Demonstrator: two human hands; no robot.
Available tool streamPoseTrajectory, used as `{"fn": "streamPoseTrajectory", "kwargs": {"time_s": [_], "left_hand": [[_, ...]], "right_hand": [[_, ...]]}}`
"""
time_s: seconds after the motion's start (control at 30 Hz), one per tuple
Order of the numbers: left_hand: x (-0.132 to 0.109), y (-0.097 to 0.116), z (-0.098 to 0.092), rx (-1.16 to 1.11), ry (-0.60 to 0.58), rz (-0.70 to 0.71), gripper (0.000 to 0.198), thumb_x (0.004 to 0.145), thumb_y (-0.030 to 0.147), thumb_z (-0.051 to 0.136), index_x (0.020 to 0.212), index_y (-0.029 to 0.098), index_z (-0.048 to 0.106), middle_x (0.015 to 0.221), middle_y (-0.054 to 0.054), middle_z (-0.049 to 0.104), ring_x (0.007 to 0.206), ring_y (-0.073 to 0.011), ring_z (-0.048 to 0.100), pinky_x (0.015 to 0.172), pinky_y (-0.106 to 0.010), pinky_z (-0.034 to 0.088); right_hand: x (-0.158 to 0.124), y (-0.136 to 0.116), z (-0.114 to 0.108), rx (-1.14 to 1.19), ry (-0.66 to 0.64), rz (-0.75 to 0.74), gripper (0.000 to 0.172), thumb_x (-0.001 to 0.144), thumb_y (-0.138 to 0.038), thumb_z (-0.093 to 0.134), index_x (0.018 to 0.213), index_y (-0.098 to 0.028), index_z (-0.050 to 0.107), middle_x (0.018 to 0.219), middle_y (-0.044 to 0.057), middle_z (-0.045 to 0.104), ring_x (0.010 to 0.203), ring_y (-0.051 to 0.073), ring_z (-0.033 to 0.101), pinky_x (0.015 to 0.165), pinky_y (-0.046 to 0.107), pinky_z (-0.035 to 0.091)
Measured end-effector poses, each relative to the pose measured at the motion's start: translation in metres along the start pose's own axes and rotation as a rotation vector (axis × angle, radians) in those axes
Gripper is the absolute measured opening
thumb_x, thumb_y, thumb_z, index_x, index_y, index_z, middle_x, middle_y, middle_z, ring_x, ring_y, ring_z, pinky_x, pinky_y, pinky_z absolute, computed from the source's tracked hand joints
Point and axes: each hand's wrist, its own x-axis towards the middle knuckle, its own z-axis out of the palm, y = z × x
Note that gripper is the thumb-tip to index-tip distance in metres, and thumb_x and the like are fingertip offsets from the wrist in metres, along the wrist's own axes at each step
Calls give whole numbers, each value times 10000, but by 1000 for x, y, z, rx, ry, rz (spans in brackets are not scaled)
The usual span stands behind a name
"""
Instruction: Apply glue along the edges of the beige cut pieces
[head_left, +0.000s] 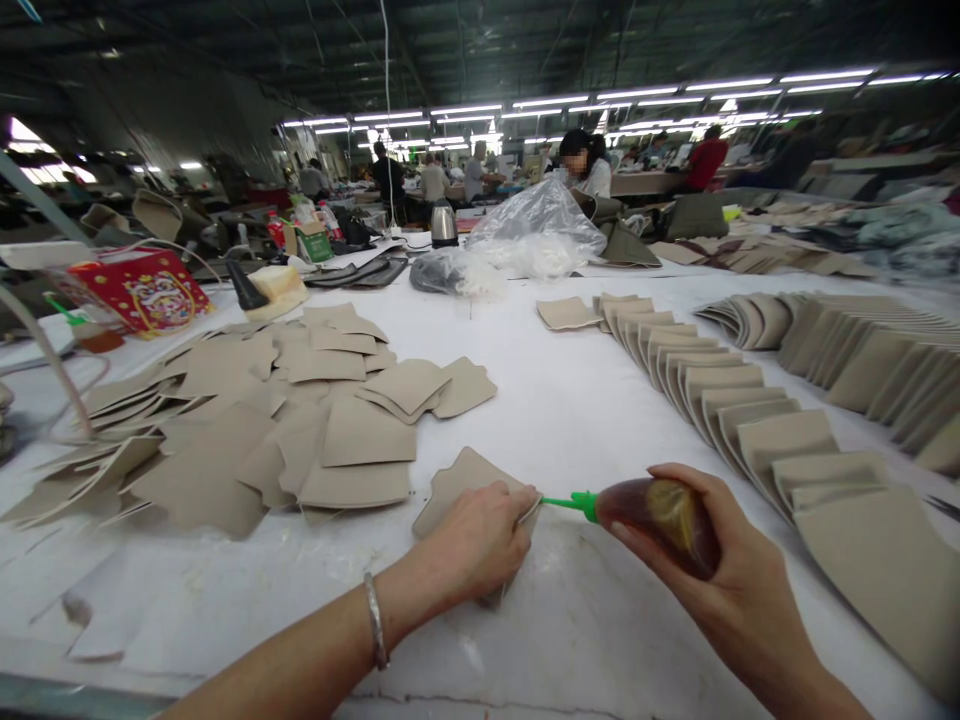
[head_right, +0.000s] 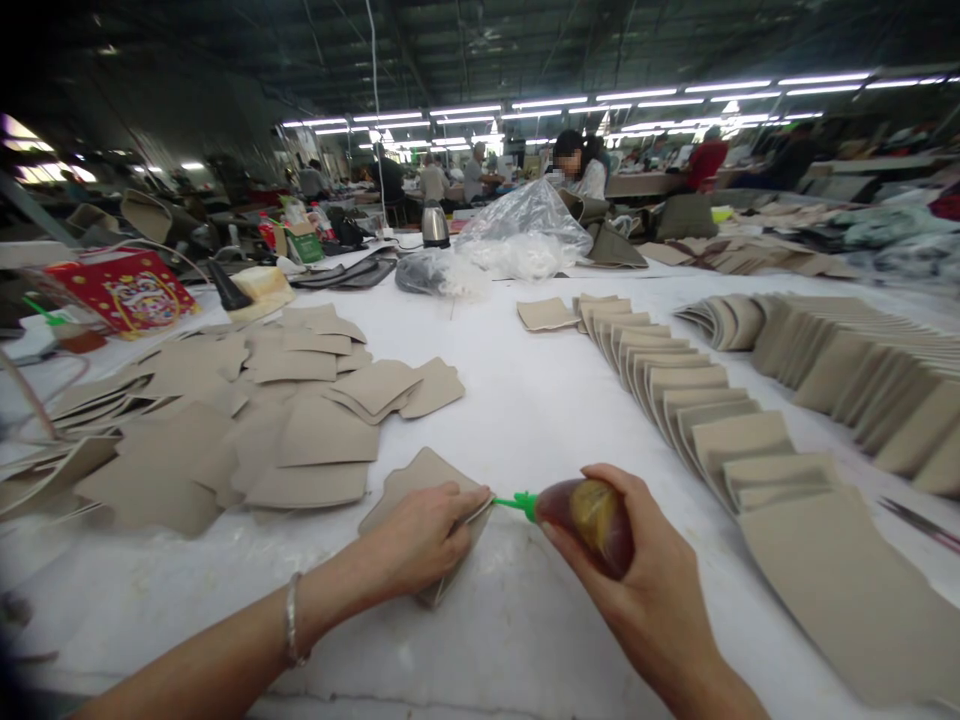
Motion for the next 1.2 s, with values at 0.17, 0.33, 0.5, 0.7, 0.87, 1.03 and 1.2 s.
{"fn": "streamPoseTrajectory", "kwargs": {"time_s": [0.17, 0.33, 0.5, 0.7, 0.87, 1.03, 1.2], "left_hand": [[0, -2, 0, 0, -3, 14, 369, 860, 183, 389, 1143, 269, 611, 913, -62, 644, 845, -244, 633, 779, -327, 469], [0, -1, -4, -42, -33, 8, 386, 867, 173, 396, 1188, 260, 594, 978, -66, 665, 915, -245, 630, 830, -325, 463], [1, -5, -4, -90, -26, 33, 406, 870, 169, 401, 1224, 260, 579, 1109, -60, 680, 1034, -253, 618, 908, -340, 447], [1, -11, 0, -118, 3, 75, 463, 855, 148, 386, 1266, 256, 570, 1228, -51, 658, 1131, -250, 597, 968, -345, 434], [0, -12, 3, -131, 9, 84, 484, 861, 158, 375, 1303, 244, 553, 1263, -61, 643, 1147, -252, 596, 983, -354, 435], [-2, -11, 2, -108, 3, 68, 490, 874, 175, 364, 1329, 232, 537, 1239, -76, 649, 1111, -260, 610, 964, -365, 448], [-2, -10, 0, -108, -9, 46, 477, 893, 190, 368, 1341, 253, 520, 1254, -60, 638, 1134, -252, 592, 981, -352, 432]], "right_hand": [[-3, 1, -2, 45, -102, 67, 449, 822, -525, 680, 1157, -273, 521, 1026, 24, 627, 850, 239, 626, 732, 334, 494], [-1, 2, -2, 50, -37, 92, 454, 794, -532, 698, 1131, -271, 543, 1054, 14, 625, 912, 246, 618, 774, 328, 477], [-5, -5, -2, 176, -153, 197, 466, 786, -541, 704, 1131, -275, 537, 952, -7, 636, 789, 219, 621, 703, 307, 481], [-7, -19, -3, 227, -122, 279, 459, 768, -539, 703, 1108, -275, 545, 899, -22, 621, 758, 214, 600, 712, 318, 451], [-12, -23, -3, 290, -179, 285, 457, 765, -522, 697, 1114, -271, 543, 887, -17, 629, 762, 228, 606, 709, 317, 448], [-17, -25, -1, 305, -185, 315, 459, 763, -525, 692, 1114, -270, 543, 875, -21, 629, 752, 224, 606, 687, 308, 444], [-21, -26, -1, 287, -149, 336, 446, 765, -520, 692, 1109, -276, 545, 880, -30, 618, 748, 214, 595, 710, 308, 439]]}}
